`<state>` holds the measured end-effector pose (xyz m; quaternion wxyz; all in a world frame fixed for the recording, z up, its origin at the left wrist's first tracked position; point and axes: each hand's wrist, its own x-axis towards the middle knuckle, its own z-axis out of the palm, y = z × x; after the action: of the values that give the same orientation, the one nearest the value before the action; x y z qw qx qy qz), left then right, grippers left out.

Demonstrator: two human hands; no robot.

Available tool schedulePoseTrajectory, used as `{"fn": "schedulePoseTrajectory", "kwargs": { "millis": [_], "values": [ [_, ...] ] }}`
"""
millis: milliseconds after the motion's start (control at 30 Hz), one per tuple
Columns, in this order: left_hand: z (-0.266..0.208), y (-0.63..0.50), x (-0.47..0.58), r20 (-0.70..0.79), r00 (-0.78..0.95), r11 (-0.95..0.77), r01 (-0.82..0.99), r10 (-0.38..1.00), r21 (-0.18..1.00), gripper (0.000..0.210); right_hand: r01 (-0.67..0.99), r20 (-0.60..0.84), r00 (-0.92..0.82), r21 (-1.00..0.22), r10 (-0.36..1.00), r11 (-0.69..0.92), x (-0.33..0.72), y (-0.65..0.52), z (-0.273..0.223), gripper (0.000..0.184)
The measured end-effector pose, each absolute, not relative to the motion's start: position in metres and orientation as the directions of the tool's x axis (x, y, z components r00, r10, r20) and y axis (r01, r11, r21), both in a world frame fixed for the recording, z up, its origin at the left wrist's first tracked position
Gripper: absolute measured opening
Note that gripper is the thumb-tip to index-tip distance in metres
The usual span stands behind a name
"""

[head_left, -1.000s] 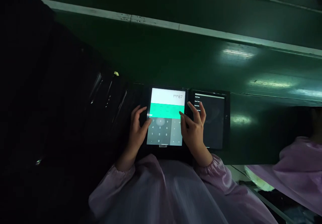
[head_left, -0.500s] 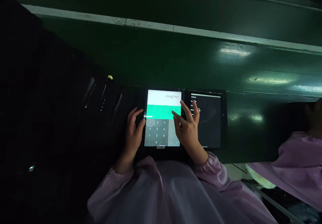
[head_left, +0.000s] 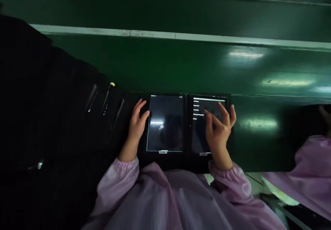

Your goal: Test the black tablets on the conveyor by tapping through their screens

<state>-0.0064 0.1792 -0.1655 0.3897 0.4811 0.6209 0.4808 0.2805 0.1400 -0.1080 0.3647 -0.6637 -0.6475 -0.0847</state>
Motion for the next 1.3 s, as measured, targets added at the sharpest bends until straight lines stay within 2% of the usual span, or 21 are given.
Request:
{"fn": "schedulePoseTrajectory", "kwargs": {
  "millis": [133,267,400,567,667,800,1100,1300],
  "values": [
    [-0.162,0.189,-0.001,-0.008,-0.256,0.072,0.242,0.967,0.968,0.035,0.915,0.602,0.156,-0.387,0.783,0.115,0.289,0.128,-0.097,0.026],
    [-0.156,0.194,0.01,0.004,-0.337,0.117,0.335,0.941,0.935,0.025,0.905,0.556,0.166,-0.413,0.814,0.098,0.3,0.116,-0.089,0.026],
    [-0.155,0.199,0.016,0.037,-0.384,0.138,0.418,0.922,0.898,0.025,0.91,0.557,0.169,-0.404,0.813,0.088,0.304,0.107,-0.083,0.026],
    [-0.157,0.195,0.011,-0.032,-0.367,0.148,0.293,0.93,0.945,0.021,0.909,0.531,0.156,-0.407,0.833,0.089,0.303,0.101,-0.081,0.027],
    [-0.156,0.19,0.007,-0.064,-0.333,0.147,0.229,0.941,0.962,0.026,0.907,0.496,0.1,-0.401,0.863,0.126,0.301,0.099,-0.083,0.028],
    [-0.154,0.186,0.006,-0.024,-0.32,0.09,0.192,0.947,0.977,0.028,0.898,0.455,-0.006,-0.389,0.89,0.205,0.293,0.096,-0.089,0.03],
    [-0.156,0.186,0.006,0.008,-0.32,0.071,0.236,0.947,0.969,0.032,0.857,0.363,-0.219,-0.373,0.906,0.356,0.279,0.094,-0.097,0.027],
    [-0.159,0.186,0.006,0.004,-0.325,0.074,0.229,0.946,0.971,0.032,0.9,0.472,-0.051,-0.36,0.88,0.246,0.301,0.092,-0.09,0.03]
  ]
}}
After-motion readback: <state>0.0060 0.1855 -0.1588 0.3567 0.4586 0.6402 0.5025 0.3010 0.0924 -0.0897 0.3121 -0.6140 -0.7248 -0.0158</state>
